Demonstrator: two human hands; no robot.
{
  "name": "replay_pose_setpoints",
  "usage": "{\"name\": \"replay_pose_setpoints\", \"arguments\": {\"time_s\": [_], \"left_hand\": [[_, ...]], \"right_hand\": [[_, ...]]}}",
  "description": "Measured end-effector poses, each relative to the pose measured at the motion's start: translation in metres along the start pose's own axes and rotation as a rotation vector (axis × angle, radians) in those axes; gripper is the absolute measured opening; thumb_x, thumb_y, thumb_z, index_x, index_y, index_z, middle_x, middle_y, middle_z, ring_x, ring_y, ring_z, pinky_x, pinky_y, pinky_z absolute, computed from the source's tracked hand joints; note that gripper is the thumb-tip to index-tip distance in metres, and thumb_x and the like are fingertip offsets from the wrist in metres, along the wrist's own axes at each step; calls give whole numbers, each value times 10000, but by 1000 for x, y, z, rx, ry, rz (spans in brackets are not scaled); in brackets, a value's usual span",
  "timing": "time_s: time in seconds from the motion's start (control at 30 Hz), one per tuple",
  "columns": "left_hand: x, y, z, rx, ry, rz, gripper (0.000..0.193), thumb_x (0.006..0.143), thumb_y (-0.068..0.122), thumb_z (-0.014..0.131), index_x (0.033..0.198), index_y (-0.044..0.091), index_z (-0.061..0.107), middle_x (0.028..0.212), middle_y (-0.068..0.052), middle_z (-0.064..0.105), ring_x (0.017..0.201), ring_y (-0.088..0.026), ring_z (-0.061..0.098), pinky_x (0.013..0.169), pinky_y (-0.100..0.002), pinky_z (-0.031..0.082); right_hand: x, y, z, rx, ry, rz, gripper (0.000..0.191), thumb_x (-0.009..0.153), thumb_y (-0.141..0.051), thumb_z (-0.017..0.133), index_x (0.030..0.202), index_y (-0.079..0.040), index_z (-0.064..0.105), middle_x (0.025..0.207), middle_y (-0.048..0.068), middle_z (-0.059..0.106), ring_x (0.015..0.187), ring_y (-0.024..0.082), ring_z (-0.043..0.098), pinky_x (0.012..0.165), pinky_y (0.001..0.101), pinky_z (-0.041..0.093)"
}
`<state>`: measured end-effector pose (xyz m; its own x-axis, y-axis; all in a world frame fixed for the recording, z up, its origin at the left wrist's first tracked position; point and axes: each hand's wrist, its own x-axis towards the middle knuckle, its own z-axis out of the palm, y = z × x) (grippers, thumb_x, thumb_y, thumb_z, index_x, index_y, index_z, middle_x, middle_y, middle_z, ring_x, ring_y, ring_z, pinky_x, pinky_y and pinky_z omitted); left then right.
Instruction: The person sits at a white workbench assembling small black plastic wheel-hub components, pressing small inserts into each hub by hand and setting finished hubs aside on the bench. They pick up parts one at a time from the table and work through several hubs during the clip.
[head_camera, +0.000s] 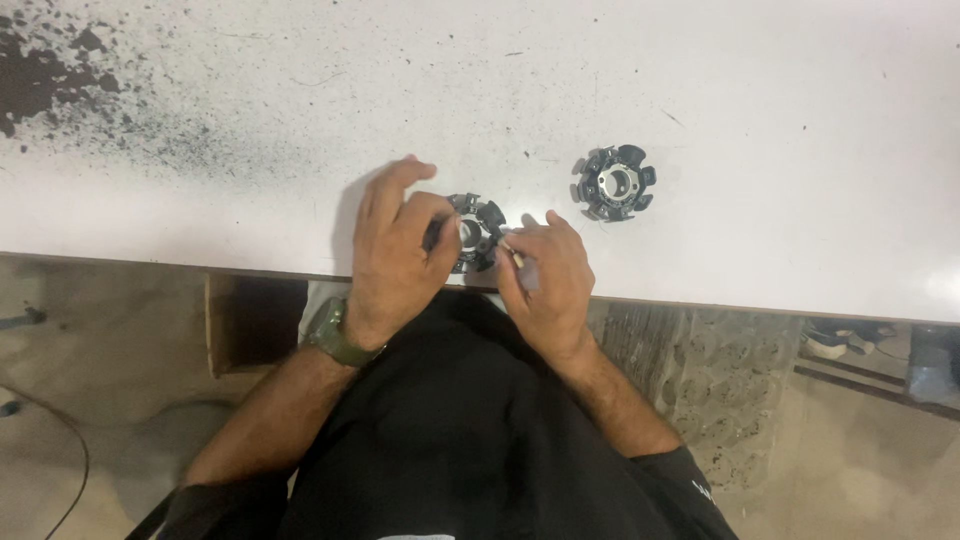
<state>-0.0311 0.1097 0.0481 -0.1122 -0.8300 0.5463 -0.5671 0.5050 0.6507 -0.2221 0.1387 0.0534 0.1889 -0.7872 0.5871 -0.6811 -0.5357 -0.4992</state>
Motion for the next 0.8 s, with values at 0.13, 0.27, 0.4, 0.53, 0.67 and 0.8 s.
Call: {"name": "replay_pose_setpoints", "arguments": {"time_s": [0.13, 0.27, 0.4, 0.53, 0.67, 0.8], "left_hand": [[8, -3, -23, 89, -160, 21, 207, 871, 76, 780, 993, 52, 614, 1275, -157, 578, 1164, -334, 583, 944, -469, 502], [22, 0, -23, 127, -330, 37, 315, 821, 121, 808, 1043, 13, 614, 1118, -139, 572, 983, -323, 595, 822, -454, 506], [25, 3, -20, 210, -371, 51, 327, 844, 138, 784, 1091, 7, 614, 1103, -136, 580, 958, -319, 615, 781, -428, 518], [24, -4, -24, 214, -369, 80, 313, 870, 142, 758, 1152, 41, 667, 1125, -96, 638, 949, -288, 626, 796, -429, 518], [33, -12, -30, 216, -312, 101, 161, 914, 124, 741, 1064, 75, 710, 1196, -74, 666, 1022, -267, 637, 862, -413, 518], [45, -14, -37, 283, -308, 223, 121, 886, 120, 714, 982, 49, 700, 1266, -112, 641, 1132, -293, 633, 915, -428, 523]], "right_hand": [[-6, -4, 10, 44, 72, 45, 228, 912, 21, 746, 1090, -36, 617, 1020, 116, 672, 1033, 344, 704, 1075, 536, 527], [0, -3, 17, 49, 22, 75, 211, 907, 21, 745, 1070, -39, 624, 964, 96, 676, 891, 307, 669, 1079, 534, 526], [5, -7, 19, 49, 15, 84, 210, 902, 22, 741, 1064, -39, 622, 950, 95, 667, 865, 313, 652, 1078, 527, 506], [10, -11, 24, 40, 36, 67, 214, 897, 27, 744, 1060, -42, 623, 960, 106, 667, 891, 340, 636, 1068, 503, 504], [20, -9, 26, 40, 32, 94, 220, 885, 15, 753, 1055, -38, 625, 955, 107, 660, 912, 330, 640, 1029, 503, 505], [30, -10, 29, 34, 30, 92, 209, 888, 8, 756, 1044, -42, 627, 955, 119, 641, 956, 350, 621, 978, 479, 508]]}}
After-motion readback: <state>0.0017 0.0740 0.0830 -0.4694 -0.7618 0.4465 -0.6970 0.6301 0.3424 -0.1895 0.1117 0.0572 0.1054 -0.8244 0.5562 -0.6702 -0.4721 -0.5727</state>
